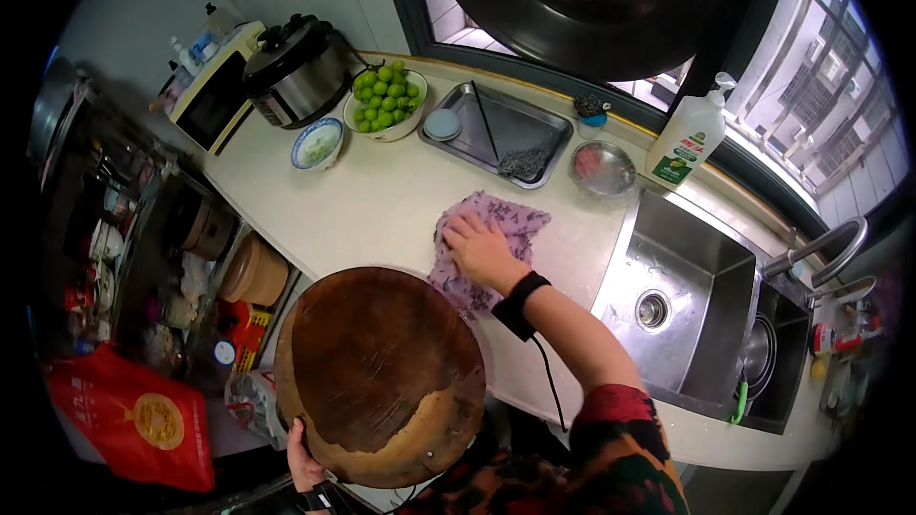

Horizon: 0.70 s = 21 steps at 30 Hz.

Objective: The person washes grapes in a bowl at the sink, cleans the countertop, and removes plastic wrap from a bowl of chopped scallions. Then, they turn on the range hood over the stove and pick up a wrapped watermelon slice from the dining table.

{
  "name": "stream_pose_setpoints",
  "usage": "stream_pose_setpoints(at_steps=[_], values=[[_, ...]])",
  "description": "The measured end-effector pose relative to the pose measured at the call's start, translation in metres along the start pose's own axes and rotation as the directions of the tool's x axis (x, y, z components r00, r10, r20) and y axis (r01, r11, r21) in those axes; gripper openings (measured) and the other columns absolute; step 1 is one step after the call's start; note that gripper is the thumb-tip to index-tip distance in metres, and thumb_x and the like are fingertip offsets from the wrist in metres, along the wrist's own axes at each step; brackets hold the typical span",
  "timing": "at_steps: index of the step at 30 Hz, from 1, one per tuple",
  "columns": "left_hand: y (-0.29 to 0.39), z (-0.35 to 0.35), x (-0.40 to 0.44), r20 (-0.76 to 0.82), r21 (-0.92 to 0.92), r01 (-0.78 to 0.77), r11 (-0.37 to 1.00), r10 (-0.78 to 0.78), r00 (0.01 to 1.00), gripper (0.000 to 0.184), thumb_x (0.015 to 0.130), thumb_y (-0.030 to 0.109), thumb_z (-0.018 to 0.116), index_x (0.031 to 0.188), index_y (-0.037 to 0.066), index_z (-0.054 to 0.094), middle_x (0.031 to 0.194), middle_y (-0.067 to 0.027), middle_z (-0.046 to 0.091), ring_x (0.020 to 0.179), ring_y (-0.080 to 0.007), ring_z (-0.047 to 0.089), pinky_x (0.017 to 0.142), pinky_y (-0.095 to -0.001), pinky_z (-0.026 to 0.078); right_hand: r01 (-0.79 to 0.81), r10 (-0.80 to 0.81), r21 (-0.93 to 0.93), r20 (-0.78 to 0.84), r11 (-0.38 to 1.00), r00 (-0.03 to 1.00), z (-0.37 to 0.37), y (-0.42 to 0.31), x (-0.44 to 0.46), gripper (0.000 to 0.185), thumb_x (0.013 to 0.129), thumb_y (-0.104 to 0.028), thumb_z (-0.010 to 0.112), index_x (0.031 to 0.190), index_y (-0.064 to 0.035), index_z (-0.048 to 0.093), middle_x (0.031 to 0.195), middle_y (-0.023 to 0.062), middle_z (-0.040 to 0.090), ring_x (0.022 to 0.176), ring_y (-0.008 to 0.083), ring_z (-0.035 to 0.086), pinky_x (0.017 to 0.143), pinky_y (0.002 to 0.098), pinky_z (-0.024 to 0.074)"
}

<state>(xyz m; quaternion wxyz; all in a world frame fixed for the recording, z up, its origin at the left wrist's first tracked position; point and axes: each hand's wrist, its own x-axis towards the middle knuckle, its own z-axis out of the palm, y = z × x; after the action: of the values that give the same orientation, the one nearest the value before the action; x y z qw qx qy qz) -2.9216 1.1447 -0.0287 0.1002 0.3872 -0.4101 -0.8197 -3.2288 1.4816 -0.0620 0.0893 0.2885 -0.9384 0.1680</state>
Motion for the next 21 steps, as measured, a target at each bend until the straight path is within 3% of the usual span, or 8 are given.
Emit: stream_pose_setpoints(at_steps=[2,4,5,7,15,19,20,21], values=[[-0.001,0.004,-0.003,-0.002,0.004,0.000,1.000,0.000,1.000,0.041,0.081,0.017,0.054,0.118,0.004,0.041,0.111,-0.0081,0.052,0.099,-0.0223,0.051,0.083,-0.0357,0.043,-0.085,0.092,0.099,-0.062,0.991,0.994,-0.012,-0.005,-0.014,0.028,0.078,-0.020,0.048,0.103,-0.0086,0.051,0.119,0.0104,0.045,0.112,0.0302,0.039,0.086,0.0472,0.0358],[0.000,0.011,-0.006,-0.008,0.026,-0.007,1.000,0.007,1.000,0.039,0.082,0.018,0.054,0.117,0.004,0.043,0.110,-0.0075,0.053,0.098,-0.0214,0.052,0.082,-0.0348,0.044,-0.204,0.182,0.023,0.362,0.979,0.914,-0.027,-0.003,-0.043,0.027,0.077,-0.020,0.050,0.100,-0.0079,0.052,0.118,0.0109,0.045,0.111,0.0292,0.040,0.082,0.0427,0.0386],[-0.001,0.010,-0.005,-0.007,0.019,-0.005,1.000,0.005,1.000,0.039,0.082,0.018,0.054,0.117,0.004,0.043,0.110,-0.0075,0.053,0.098,-0.0214,0.052,0.082,-0.0348,0.044,0.000,-0.010,0.029,0.338,1.000,0.941,-0.028,0.001,-0.063,0.033,0.075,-0.022,0.051,0.105,-0.0079,0.050,0.119,0.0127,0.044,0.110,0.0311,0.040,0.082,0.0448,0.0385],[0.004,0.006,0.000,-0.029,0.054,-0.007,0.999,0.008,1.000,0.037,0.082,0.018,0.053,0.116,0.004,0.045,0.108,-0.0074,0.054,0.097,-0.0214,0.053,0.083,-0.0339,0.043,0.031,-0.006,-0.139,0.179,0.990,0.984,-0.029,0.002,-0.088,0.045,0.074,-0.028,0.053,0.114,-0.0083,0.044,0.122,0.0150,0.040,0.112,0.0355,0.037,0.083,0.0475,0.0368],[0.021,0.009,0.009,0.029,0.086,-0.019,0.996,0.017,0.999,0.036,0.082,0.017,0.055,0.114,0.003,0.046,0.107,-0.0081,0.055,0.096,-0.0209,0.053,0.082,-0.0339,0.044,-0.110,0.155,-0.248,0.168,0.962,0.974,-0.044,-0.016,-0.127,0.057,0.074,-0.037,0.055,0.119,-0.0056,0.039,0.124,0.0167,0.037,0.115,0.0378,0.032,0.085,0.0485,0.0349],[0.010,0.005,0.007,0.056,0.021,0.044,0.999,-0.045,0.997,0.036,0.081,0.017,0.056,0.113,0.003,0.046,0.108,-0.0081,0.054,0.096,-0.0211,0.053,0.082,-0.0352,0.044,-0.214,0.183,0.088,0.271,0.973,0.945,-0.042,-0.065,-0.125,0.049,0.078,-0.038,0.053,0.109,-0.0016,0.042,0.092,0.0201,0.051,0.088,0.0318,0.051,0.071,0.0428,0.0405],[0.008,0.002,0.007,0.085,0.007,0.056,0.998,-0.057,0.995,0.037,0.081,0.017,0.056,0.114,0.004,0.046,0.109,-0.0076,0.054,0.095,-0.0214,0.053,0.082,-0.0349,0.044,-0.431,0.275,0.417,0.383,0.800,0.882,-0.033,-0.077,-0.128,0.054,0.079,-0.039,0.054,0.113,0.0002,0.039,0.097,0.0203,0.052,0.092,0.0306,0.051,0.075,0.0388,0.0414],[0.006,0.001,0.008,0.089,0.006,0.054,0.998,-0.055,0.994,0.037,0.081,0.017,0.056,0.114,0.004,0.046,0.109,-0.0076,0.054,0.095,-0.0214,0.053,0.082,-0.0349,0.044,-0.516,0.290,0.551,0.448,0.656,0.846,-0.024,-0.087,-0.128,0.057,0.079,-0.040,0.054,0.115,0.0010,0.037,0.100,0.0204,0.052,0.095,0.0300,0.051,0.077,0.0368,0.0418]])
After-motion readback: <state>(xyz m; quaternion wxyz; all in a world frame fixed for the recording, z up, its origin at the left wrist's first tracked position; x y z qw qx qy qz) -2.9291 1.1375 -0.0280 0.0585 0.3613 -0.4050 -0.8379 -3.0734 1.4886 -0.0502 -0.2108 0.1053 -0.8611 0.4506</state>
